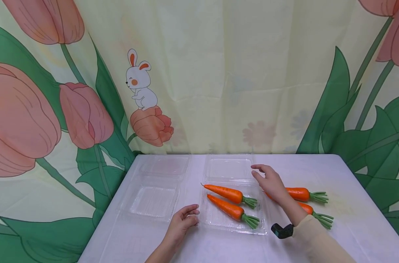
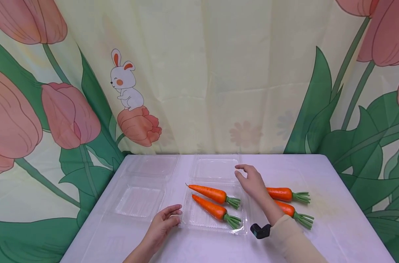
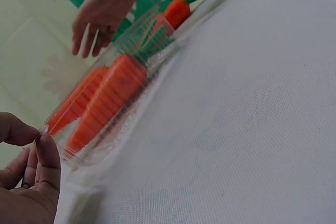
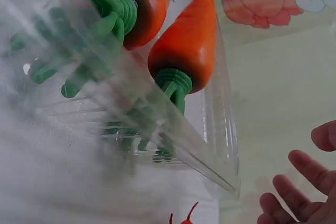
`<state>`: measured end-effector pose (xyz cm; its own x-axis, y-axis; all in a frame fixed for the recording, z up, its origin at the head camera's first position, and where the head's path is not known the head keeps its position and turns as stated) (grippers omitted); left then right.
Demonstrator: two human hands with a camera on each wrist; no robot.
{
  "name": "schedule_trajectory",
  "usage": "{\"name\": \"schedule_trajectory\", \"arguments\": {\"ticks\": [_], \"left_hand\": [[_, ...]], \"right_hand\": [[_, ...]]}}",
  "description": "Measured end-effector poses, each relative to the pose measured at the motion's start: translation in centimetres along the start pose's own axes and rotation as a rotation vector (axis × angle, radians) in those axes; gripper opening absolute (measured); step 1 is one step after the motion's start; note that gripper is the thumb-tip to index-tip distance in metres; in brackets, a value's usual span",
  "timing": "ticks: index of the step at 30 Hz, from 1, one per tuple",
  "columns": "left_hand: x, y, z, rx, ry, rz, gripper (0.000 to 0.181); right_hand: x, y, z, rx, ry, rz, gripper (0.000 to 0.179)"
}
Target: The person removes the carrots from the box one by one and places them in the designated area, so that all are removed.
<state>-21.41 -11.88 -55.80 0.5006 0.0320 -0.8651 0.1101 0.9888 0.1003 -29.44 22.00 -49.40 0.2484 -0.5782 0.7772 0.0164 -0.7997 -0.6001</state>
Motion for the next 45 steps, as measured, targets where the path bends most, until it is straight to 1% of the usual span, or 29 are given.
{"name": "schedule_trajectory", "arguments": {"ticks": [5, 11, 20, 27, 32, 39, 45], "left_hand": [[0.0, 0.0, 0.0, 0.001, 0.002, -0.002, 0.055], [0.1, 0.0, 0.0, 0.013, 0.008, 0.002, 0.056], [0.2, 0.0, 0.0, 0.011, 0.007, 0.003, 0.056], [0.1, -0.1, 0.0, 0.013, 0.004, 0.003, 0.056], [0.0, -0.1, 0.0, 0.019, 0.007, 0.007, 0.056], [-0.1, -0.1, -0.1, 0.027, 0.014, 0.018, 0.056], [-0.1, 0.0, 0.1, 0.026, 0.015, 0.019, 0.056]], "right_hand": [[1.4, 0.5, 0.1, -0.007, -0.068, 0.091, 0.037], [2.9, 1.2, 0.4, 0.001, -0.131, 0.12, 0.032], [4.6, 2.3, 1.1, 0.077, -0.178, 0.159, 0.03], [4.9, 3.1, 1.4, 0.143, -0.174, 0.17, 0.03], [4.8, 3.8, 1.6, 0.198, -0.16, 0.176, 0.032], [4.1, 4.6, 1.8, 0.273, -0.096, 0.211, 0.032], [3.9, 4.8, 2.2, 0.299, -0.075, 0.198, 0.038]]}}
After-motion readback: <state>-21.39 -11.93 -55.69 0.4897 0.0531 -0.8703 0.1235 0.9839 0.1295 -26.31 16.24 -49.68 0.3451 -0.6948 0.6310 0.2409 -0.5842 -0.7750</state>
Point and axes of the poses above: each hand's wrist, its own z-axis away from the middle knuckle, its own y-axis out of the palm, x = y × z, the point moved 4 cm from there along -z, towards the middle knuckle, and after that the axes turned 15 degrees about -y, right-handed, at the moved point
